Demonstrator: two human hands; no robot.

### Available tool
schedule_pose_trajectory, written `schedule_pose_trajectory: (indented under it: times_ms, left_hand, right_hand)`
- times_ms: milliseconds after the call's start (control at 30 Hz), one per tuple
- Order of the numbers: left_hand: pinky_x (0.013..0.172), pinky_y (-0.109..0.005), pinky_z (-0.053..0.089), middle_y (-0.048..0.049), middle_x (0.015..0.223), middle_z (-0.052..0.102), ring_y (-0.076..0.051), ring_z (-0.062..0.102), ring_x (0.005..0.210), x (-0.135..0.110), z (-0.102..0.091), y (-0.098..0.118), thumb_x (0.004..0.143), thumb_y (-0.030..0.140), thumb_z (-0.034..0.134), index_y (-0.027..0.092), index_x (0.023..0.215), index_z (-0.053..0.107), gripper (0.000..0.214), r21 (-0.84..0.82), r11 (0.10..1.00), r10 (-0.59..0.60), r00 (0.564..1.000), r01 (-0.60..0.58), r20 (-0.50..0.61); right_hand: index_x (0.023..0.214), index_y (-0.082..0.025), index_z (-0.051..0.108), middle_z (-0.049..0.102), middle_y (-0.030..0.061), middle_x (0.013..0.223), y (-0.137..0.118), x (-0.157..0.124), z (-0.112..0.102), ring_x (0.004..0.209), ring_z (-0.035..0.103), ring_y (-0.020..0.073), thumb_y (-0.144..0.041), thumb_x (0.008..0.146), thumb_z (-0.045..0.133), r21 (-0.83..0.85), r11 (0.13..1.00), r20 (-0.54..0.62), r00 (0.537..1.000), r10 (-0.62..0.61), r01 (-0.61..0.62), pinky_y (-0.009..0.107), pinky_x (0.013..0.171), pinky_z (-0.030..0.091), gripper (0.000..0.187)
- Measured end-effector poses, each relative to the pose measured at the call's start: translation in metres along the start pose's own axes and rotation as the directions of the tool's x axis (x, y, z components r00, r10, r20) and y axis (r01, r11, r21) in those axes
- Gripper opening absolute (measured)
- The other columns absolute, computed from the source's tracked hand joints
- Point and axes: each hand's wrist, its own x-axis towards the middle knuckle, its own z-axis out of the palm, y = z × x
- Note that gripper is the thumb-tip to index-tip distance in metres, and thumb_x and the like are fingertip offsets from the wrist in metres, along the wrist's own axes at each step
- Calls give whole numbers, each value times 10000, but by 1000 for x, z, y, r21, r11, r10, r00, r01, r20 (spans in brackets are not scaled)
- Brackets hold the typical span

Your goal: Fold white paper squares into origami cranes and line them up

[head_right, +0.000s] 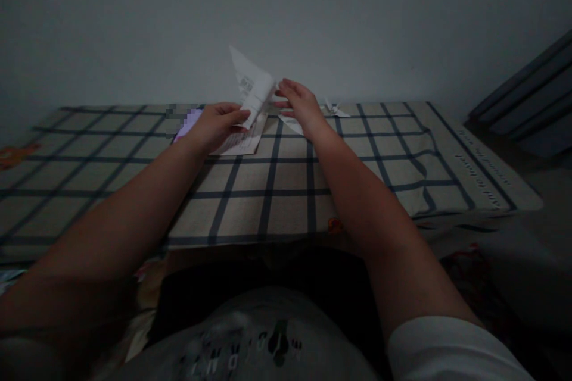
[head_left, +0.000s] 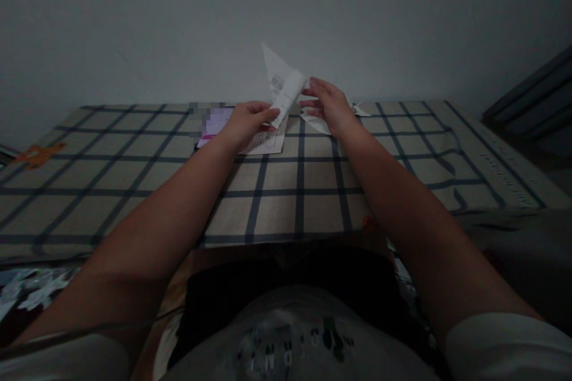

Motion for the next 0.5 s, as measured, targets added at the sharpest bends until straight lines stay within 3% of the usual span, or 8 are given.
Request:
schedule_pose_trajectory:
  times_ms: [133, 300, 400, 500]
  left_hand:
    - [690, -203, 590, -43, 870, 772, -96, 668, 724, 1, 0, -3, 755, 309, 865, 144, 849, 780, 208, 5, 1000, 21, 1000, -21, 13]
    - [681, -224, 587, -26, 826, 752, -107, 673, 720, -6, 4, 0, 729, 341, 885, 137, 815, 767, 251, -6, 1000, 1, 996, 0, 87]
    - [668, -239, 578, -19, 748, 719, -117, 665, 685, -11, 7, 5, 723, 338, 873, 138, 752, 727, 249, 4, 999, -32, 994, 31, 108]
    - [661, -256, 558, -21, 744, 731, -122, 652, 654, -13, 9, 7, 705, 362, 889, 146, 811, 754, 276, 3, 1000, -30, 992, 30, 123]
  right_hand:
    - [1077, -215, 740, 810, 53, 1090, -2, -11, 7, 865, 754, 117, -614, 918, 809, -76, 993, 192, 976, 99, -85, 185, 667, 569, 435]
    - [899, -184, 706, 739, 1, 831, -10, -19, 17, 743, 695, 86, -350, 990, 780, -96, 994, 182, 981, 71, -54, 158, 606, 498, 203]
    - [828, -176, 679, 682, -19, 734, -13, -20, 18, 667, 645, 78, -274, 1001, 756, -126, 991, 185, 980, 69, -46, 167, 593, 473, 214]
    - [803, -176, 674, 670, -25, 707, -13, -20, 19, 634, 621, 71, -255, 1007, 743, -125, 992, 239, 969, 66, -36, 171, 602, 471, 229]
